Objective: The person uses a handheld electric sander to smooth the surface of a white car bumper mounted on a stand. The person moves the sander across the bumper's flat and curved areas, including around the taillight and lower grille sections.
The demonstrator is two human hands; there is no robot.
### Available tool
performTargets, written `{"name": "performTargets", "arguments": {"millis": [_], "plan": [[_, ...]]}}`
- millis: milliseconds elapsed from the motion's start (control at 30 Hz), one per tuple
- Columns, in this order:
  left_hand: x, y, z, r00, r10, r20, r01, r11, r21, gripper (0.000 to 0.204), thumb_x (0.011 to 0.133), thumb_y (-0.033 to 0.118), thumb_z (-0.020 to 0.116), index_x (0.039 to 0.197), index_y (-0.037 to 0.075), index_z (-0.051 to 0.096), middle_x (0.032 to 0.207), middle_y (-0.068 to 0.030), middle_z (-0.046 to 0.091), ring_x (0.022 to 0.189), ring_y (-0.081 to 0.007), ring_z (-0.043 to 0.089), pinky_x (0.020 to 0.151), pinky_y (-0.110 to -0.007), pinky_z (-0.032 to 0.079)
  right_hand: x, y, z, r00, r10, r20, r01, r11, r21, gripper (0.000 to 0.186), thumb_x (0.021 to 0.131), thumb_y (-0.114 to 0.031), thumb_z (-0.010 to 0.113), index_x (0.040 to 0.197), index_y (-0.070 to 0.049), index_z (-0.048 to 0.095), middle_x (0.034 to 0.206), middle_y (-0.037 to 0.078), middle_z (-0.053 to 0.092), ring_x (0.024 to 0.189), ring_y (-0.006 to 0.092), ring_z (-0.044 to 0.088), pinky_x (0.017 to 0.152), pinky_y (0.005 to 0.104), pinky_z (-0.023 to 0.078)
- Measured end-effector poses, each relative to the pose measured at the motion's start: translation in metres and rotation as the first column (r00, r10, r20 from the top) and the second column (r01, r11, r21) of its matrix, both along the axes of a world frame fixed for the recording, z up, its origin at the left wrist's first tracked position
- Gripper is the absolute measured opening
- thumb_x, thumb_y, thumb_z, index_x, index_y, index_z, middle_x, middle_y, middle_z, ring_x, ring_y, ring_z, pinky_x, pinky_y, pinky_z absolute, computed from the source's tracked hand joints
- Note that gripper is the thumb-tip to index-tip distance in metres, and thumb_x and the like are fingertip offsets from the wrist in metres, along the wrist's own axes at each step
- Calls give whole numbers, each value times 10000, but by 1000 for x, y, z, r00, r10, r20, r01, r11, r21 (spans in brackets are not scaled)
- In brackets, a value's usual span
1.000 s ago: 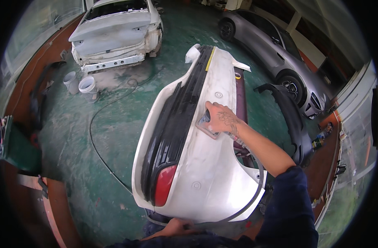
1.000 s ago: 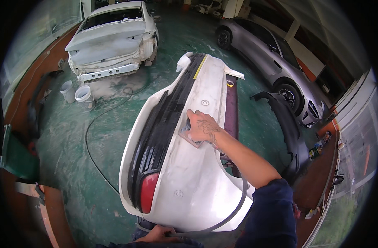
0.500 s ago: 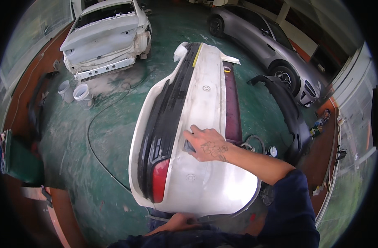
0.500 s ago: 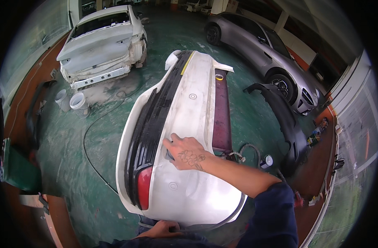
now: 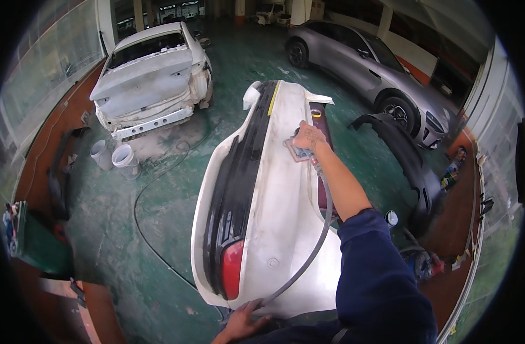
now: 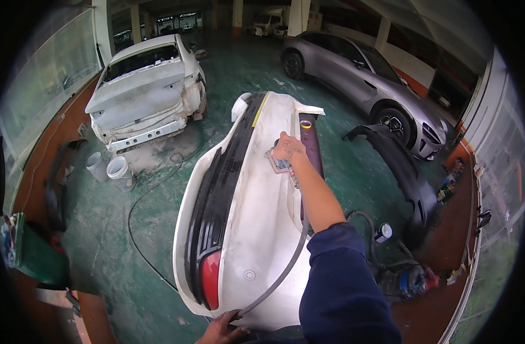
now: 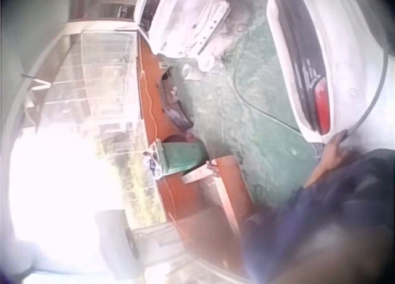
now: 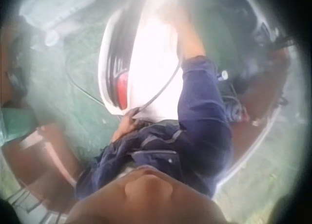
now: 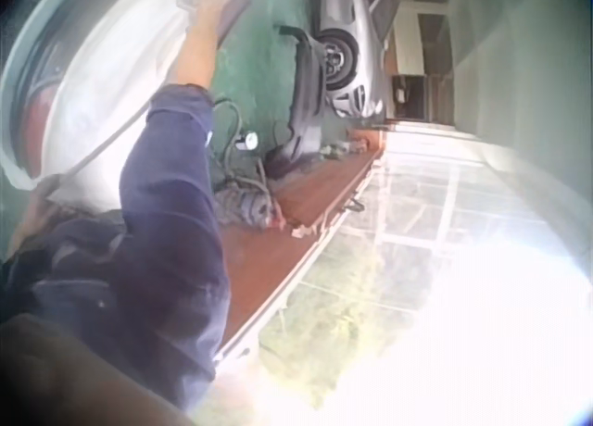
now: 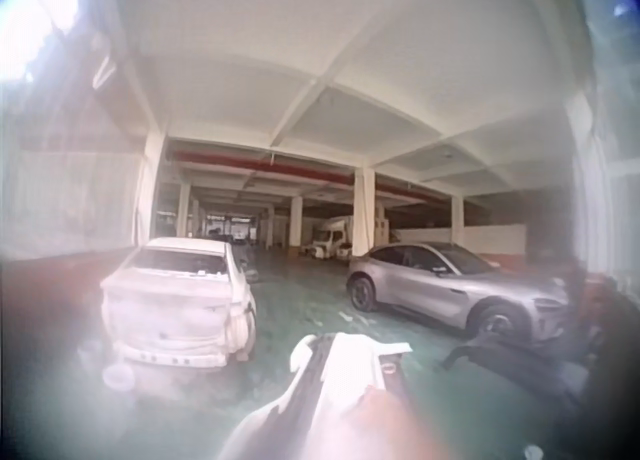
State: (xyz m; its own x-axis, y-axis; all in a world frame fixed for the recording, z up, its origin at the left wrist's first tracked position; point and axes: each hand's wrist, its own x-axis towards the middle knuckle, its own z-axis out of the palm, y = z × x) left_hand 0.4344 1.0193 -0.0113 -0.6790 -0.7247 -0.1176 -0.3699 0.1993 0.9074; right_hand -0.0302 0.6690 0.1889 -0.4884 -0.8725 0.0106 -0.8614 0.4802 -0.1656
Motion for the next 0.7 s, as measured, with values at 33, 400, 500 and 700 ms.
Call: {"name": "performTargets", "arguments": {"millis": [33,400,500,700], "plan": [[10,1,8,999,50,4,-50,999,14,494,974,421,755,1339,98,676,1117,-183,768,1097,-373,736,944,-449,585,-4,-6,-4,1000,-6,18,7,1000,-14,746,838,-434,771,1422,-15,572,1386,276,683,1285,440,673,1092,490,548],[1,-89,11,955,254,-151,-294,876,-384,220,915,147,796,1079,29,709,1067,-179,713,950,-378,669,857,-476,530,93,194,-30,960,247,135,-231,965,-126,586,807,-343,854,1164,11,552,1101,289,700,1005,495,712,929,535,566],[-33,-144,16,885,356,-300,-466,691,-553,315,913,149,773,1189,41,665,1113,-192,669,1047,-409,601,941,-496,468,115,261,-33,956,254,144,-250,967,-44,647,886,-509,784,1207,-2,541,1114,291,665,983,489,727,889,551,586],[-69,-186,15,894,405,-191,-396,517,-759,538,904,292,781,1348,53,593,1283,-209,598,1178,-420,547,1007,-536,402,108,275,-40,966,211,150,-211,977,-15,592,867,-479,797,1155,-33,536,1122,262,655,966,482,717,896,545,579]]}}
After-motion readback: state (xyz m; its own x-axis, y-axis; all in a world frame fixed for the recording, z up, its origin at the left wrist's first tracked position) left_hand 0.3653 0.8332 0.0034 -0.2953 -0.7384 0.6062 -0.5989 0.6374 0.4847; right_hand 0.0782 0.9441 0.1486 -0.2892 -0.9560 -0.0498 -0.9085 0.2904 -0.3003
